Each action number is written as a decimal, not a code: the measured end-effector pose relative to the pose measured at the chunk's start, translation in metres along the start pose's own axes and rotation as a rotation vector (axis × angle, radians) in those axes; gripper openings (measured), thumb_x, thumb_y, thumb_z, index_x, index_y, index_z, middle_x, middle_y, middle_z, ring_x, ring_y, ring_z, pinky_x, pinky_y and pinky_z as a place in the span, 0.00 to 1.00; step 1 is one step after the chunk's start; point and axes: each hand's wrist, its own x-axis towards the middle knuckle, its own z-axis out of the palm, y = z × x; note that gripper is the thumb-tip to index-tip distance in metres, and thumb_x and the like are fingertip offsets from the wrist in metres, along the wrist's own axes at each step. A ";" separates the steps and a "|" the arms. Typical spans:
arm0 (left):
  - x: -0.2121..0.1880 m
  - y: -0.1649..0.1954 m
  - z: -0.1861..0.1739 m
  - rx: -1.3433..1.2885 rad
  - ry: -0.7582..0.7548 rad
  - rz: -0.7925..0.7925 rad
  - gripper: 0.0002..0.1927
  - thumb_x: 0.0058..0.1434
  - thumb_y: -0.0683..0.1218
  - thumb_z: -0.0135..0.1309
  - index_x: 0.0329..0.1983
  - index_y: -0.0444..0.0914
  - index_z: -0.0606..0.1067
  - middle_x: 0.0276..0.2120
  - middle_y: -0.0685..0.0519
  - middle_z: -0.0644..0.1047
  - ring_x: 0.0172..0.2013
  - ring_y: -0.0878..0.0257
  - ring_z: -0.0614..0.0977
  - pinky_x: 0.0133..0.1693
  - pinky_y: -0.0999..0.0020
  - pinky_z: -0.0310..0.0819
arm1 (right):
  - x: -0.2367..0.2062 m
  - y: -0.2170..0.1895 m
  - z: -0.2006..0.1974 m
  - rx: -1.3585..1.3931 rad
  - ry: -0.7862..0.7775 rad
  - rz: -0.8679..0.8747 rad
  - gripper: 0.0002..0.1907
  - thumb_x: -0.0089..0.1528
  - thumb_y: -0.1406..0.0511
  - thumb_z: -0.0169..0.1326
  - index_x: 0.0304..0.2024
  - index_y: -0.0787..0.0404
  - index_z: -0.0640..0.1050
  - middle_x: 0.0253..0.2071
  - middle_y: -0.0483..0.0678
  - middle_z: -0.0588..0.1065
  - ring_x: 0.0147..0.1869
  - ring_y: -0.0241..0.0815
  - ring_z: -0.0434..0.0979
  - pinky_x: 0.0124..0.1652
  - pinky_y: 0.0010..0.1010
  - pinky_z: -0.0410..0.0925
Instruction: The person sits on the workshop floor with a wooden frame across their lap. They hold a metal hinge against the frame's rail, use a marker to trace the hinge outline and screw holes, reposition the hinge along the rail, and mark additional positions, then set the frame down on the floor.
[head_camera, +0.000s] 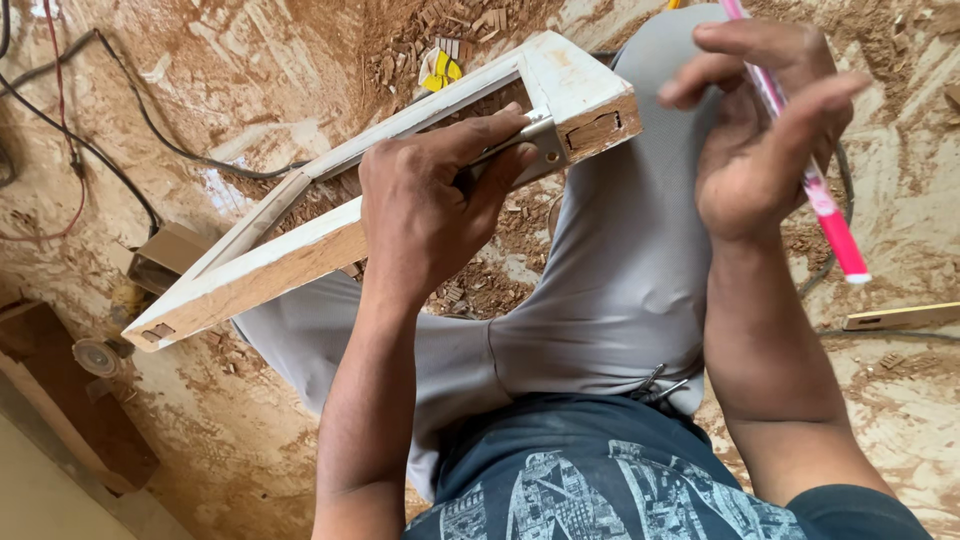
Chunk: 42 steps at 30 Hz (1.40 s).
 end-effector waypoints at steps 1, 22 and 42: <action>0.000 0.000 0.000 0.004 0.007 0.013 0.11 0.65 0.48 0.66 0.49 0.42 0.84 0.34 0.52 0.86 0.26 0.67 0.85 0.29 0.71 0.76 | -0.001 -0.002 0.001 -0.009 0.014 -0.015 0.26 0.77 0.48 0.37 0.54 0.65 0.70 0.36 0.51 0.76 0.35 0.39 0.78 0.39 0.27 0.74; -0.001 0.003 -0.003 -0.034 0.011 -0.013 0.11 0.64 0.48 0.67 0.48 0.42 0.84 0.35 0.49 0.85 0.28 0.61 0.86 0.33 0.67 0.78 | -0.012 -0.064 0.035 -0.653 -0.194 -0.156 0.05 0.68 0.73 0.60 0.47 0.65 0.79 0.39 0.52 0.80 0.40 0.45 0.84 0.40 0.30 0.76; 0.000 0.003 -0.006 -0.044 0.003 -0.017 0.11 0.64 0.50 0.66 0.46 0.42 0.84 0.32 0.49 0.84 0.29 0.58 0.87 0.33 0.66 0.78 | -0.019 -0.058 0.039 -0.687 -0.209 -0.137 0.06 0.67 0.72 0.60 0.47 0.65 0.80 0.39 0.52 0.80 0.40 0.45 0.83 0.40 0.30 0.76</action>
